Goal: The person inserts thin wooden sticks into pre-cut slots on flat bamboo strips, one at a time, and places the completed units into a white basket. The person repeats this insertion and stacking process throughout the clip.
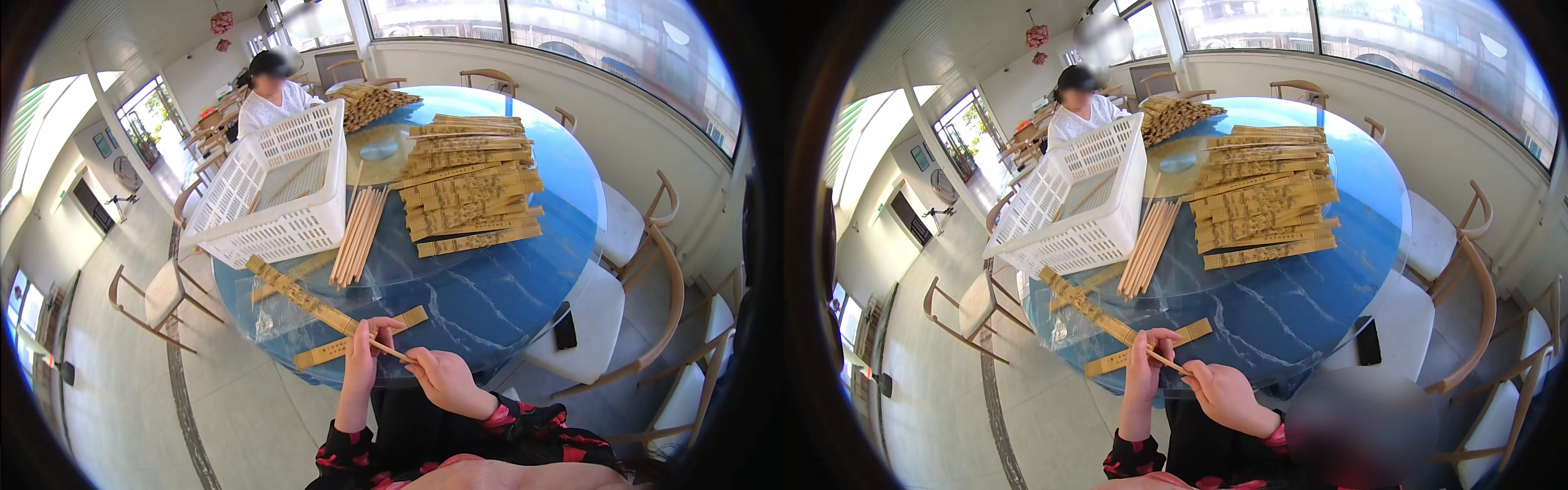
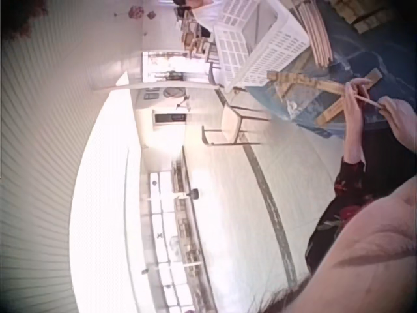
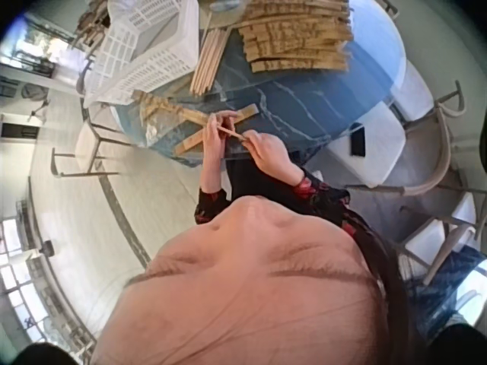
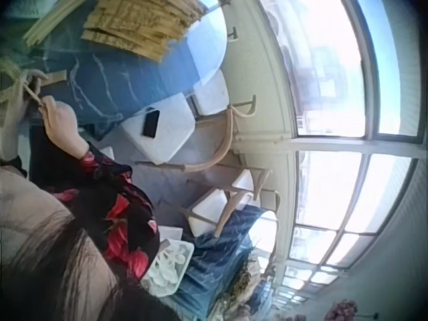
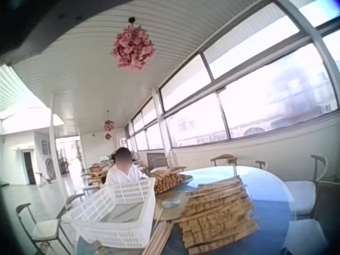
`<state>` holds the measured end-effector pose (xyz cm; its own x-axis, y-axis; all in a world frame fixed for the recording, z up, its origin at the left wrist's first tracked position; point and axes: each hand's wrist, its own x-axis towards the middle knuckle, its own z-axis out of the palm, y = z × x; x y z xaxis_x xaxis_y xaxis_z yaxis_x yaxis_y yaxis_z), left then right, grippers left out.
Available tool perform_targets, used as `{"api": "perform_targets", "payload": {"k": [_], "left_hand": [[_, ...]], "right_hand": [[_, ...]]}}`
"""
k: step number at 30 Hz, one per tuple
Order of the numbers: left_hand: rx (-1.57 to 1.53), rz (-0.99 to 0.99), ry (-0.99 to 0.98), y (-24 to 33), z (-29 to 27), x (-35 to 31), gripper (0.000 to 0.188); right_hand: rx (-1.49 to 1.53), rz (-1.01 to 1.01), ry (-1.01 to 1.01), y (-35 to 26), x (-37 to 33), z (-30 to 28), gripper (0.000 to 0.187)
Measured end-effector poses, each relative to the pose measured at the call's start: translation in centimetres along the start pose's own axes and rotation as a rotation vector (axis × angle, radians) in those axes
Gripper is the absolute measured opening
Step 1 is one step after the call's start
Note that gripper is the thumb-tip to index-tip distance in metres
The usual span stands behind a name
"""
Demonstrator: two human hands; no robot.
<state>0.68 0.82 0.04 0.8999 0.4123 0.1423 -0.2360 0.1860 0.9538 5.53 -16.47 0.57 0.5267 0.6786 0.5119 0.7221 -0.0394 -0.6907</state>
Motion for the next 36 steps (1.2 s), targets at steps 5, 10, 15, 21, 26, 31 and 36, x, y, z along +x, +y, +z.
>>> {"api": "perform_targets", "payload": {"k": [5,10,15,21,26,31,36], "left_hand": [[-0.028,0.058,0.007,-0.4,0.2,-0.2,0.051],[-0.54,0.179,0.313,1.5,0.4,1.0,0.052],[-1.007,0.26,0.261,0.2,-4.4,1.7,0.043],[-1.128,0.237,0.238,0.7,-4.6,1.9,0.042],[-1.2,0.205,0.26,0.3,-4.1,1.4,0.043],[-1.167,0.176,0.209,-0.4,-2.4,1.1,0.041],[-0.951,0.068,0.205,-0.9,2.2,-0.4,0.04]], "right_hand": [[0.062,-0.015,-0.06,1.0,1.8,0.8,0.013],[0.118,-0.049,-0.019,1.0,1.7,0.6,0.009],[0.066,-0.079,-0.189,0.2,1.8,0.1,0.01],[0.294,-0.093,-0.433,0.5,2.2,-1.5,0.022],[0.496,0.027,-0.593,0.2,2.7,-2.1,0.021],[0.318,-0.083,-0.409,0.5,2.2,-0.8,0.011],[-0.043,-0.127,-0.152,0.3,1.3,0.1,0.016]]}}
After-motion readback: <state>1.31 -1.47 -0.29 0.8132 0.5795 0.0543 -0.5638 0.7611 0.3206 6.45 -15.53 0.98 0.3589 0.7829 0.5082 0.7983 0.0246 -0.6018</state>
